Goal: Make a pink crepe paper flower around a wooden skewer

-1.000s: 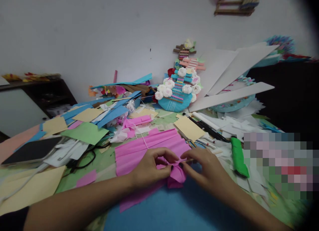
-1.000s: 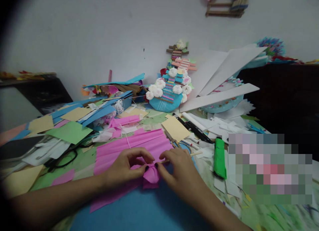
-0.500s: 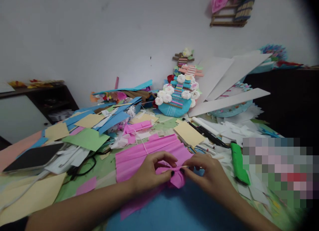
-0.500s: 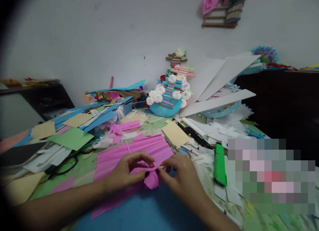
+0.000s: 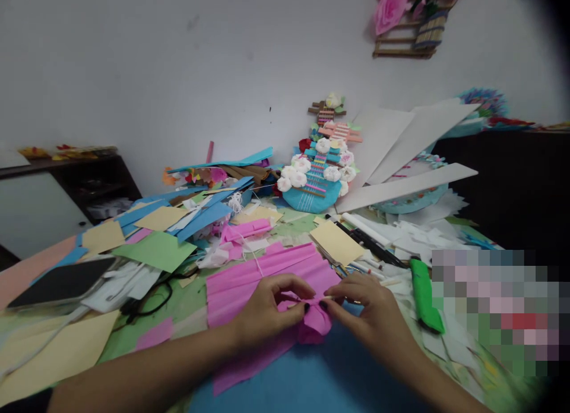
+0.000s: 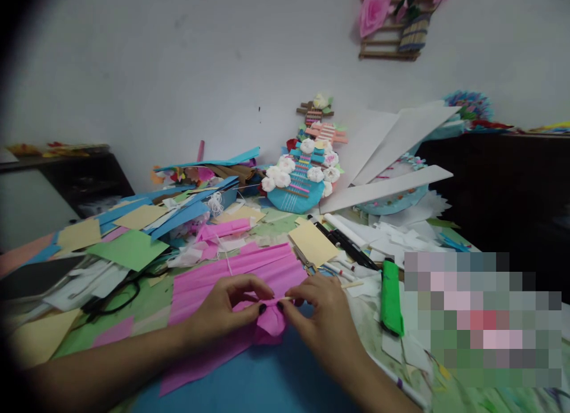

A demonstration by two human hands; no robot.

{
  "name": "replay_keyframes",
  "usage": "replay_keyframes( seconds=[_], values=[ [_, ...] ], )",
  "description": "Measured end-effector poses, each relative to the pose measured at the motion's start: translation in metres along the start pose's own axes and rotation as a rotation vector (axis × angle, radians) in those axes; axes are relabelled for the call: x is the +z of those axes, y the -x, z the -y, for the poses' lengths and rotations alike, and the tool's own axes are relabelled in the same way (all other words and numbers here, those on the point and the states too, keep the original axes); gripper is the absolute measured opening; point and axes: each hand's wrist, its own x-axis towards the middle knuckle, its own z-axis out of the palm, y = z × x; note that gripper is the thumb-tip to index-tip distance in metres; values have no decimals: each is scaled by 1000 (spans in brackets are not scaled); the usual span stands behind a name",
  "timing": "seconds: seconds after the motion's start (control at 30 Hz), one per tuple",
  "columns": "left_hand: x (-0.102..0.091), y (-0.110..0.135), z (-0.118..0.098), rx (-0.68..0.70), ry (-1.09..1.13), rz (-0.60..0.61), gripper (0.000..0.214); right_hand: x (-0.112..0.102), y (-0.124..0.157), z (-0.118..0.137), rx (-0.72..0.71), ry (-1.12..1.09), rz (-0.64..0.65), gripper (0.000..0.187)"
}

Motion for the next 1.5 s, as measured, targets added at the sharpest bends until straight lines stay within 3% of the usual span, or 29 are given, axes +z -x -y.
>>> replay_keyframes(
  seconds=[0.23,0.37,0.5,0.67,0.8,0.97,1.17,1.5],
  values=[
    [4,2,7,70,-73,-31,20,1,2,-3,-3,127,114,16],
    [3,3,6,273,-209,-2,22,-6,0,-1,-1,195,217,27],
    [0,3,1,475,-330,-6,24,-9,-3,2,16,139,196,24],
    [-2,4,-3,562,-397,-67,19,-7,-2,2,16,97,117,24],
    [-3,6,-3,611,-436,-19,22,-8,-1,5,67,71,175,22],
    [-3,5,-3,547,-411,-14,16,-10,-3,7,101,75,242,25],
    [-4,0,-2,426,-307,-48,5,-9,-5,3,99,81,168,25],
    [-3,0,0,383,-223,-20,8,-10,-4,1,97,28,113,18]
  ],
)
